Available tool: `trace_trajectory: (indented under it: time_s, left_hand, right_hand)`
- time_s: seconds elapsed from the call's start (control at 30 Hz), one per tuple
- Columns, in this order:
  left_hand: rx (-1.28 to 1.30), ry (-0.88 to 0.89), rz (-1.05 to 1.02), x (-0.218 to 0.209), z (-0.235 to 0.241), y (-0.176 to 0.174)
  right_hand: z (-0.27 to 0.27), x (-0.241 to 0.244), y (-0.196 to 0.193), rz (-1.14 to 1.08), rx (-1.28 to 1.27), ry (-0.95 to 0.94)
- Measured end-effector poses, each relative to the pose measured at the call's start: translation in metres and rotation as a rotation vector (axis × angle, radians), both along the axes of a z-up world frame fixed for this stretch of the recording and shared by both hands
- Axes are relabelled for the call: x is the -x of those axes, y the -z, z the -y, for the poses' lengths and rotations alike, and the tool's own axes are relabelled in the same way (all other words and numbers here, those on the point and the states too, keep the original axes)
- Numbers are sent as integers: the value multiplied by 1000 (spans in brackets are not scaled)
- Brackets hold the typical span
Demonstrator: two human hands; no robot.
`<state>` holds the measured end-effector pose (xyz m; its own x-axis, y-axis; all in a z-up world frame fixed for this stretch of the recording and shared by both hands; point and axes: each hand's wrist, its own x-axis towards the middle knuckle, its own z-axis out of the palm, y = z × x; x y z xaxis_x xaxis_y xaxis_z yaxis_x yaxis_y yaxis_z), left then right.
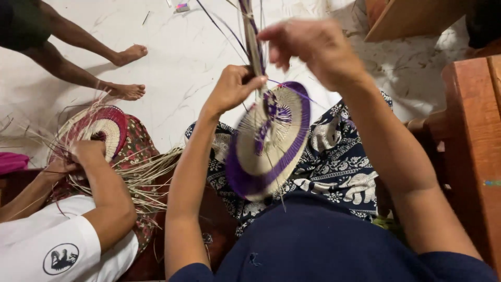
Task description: Weaving a decorative hand fan from colored and natural fibers
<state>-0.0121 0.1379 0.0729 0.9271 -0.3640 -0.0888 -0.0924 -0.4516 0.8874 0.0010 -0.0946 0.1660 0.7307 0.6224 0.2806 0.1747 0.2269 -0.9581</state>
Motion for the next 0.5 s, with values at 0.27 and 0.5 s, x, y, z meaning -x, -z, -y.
trace_trajectory:
  time_s: [0.27, 0.5]
  left_hand:
    - [100, 195, -5, -4, -12, -60]
    - [59, 128, 40, -14, 21, -28]
  right_hand:
    - [-9, 16, 50, 237, 616, 216]
    - [14, 46, 94, 702, 737, 555]
